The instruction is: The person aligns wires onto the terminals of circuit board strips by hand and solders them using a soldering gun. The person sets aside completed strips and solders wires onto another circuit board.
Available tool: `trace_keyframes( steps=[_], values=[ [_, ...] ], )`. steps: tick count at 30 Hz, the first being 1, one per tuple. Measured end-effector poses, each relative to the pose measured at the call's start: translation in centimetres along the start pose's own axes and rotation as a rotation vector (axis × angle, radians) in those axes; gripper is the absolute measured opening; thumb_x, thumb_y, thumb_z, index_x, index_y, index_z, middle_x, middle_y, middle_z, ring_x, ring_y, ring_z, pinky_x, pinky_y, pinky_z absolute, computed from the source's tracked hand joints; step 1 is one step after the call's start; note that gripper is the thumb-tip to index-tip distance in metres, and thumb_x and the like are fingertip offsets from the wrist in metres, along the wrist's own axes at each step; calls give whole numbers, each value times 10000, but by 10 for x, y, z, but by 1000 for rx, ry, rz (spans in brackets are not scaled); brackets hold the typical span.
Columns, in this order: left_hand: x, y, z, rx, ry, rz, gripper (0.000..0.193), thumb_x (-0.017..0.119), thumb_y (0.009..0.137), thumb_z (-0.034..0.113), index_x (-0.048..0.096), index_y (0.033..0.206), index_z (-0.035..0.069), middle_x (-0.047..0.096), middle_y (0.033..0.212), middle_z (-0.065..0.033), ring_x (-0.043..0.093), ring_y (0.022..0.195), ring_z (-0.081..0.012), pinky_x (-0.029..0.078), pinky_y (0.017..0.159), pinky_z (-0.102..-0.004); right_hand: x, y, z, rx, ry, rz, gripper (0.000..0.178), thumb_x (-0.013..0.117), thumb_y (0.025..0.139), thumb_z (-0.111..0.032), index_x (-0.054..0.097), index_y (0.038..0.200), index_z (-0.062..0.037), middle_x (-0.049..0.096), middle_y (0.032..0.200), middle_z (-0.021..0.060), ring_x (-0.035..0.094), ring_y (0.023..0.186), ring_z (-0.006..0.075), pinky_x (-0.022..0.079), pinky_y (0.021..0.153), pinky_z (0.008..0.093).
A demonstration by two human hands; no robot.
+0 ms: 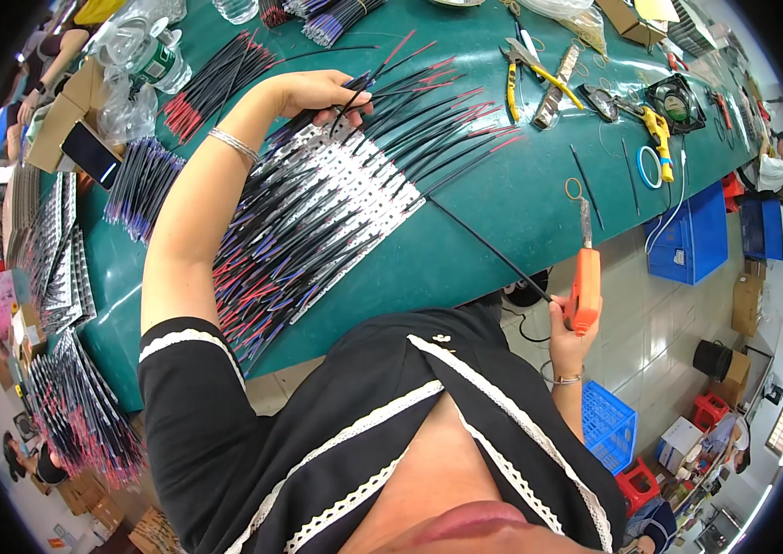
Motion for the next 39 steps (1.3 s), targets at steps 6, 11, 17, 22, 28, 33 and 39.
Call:
trace_keyframes(
  steps=[6,11,17,22,28,33,39],
  values=[
    [2,2,3,-39,73,-19,301,508,868,317,566,920,27,608,808,-33,374,426,-30,312,401,-182,2,2,-5,-7,45,8,420,590,734,54,418,1113,-3,589,797,49,558,751,99,443,716,230],
    [7,4,6,-2,50,-152,262,529,858,292,557,929,42,622,871,-36,355,437,-17,314,392,-165,18,7,-8,-17,-2,0,415,590,724,58,431,1102,-5,591,777,45,556,748,99,442,723,238],
    [10,1,5,9,-55,-192,328,522,862,314,528,985,11,618,885,-60,348,412,-7,298,367,-152,33,9,-4,42,105,15,404,600,712,51,445,1081,-9,594,770,43,560,753,113,438,740,253],
    [10,1,3,15,-153,-245,407,520,862,339,491,1017,-37,607,896,-97,368,413,0,269,335,-134,28,6,6,32,108,14,368,606,704,60,455,1029,-25,583,759,30,560,750,110,441,737,251],
    [11,-1,6,-16,-158,-281,392,496,873,350,523,989,-23,609,917,-92,347,394,4,266,334,-137,46,9,-7,50,159,24,347,614,698,63,459,995,-25,582,764,28,561,735,105,449,724,253],
    [15,-1,8,-32,-175,-298,378,486,880,347,527,950,-22,599,1003,-138,321,371,3,267,341,-141,62,7,3,172,281,-41,273,603,714,65,480,949,-2,590,761,43,560,714,109,455,692,248],
    [11,-8,6,-20,-238,-284,378,490,878,341,505,998,-17,582,1055,-165,332,379,0,289,348,-139,69,6,-12,131,418,3,138,574,741,76,526,862,28,584,791,62,561,724,112,486,651,258]
  ],
)
Point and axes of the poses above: each hand's wrist, its own y-axis towards the middle knuckle, its own x-axis out of the palm, z = x × y, the point moved 5 cm from there along y, towards the middle knuckle
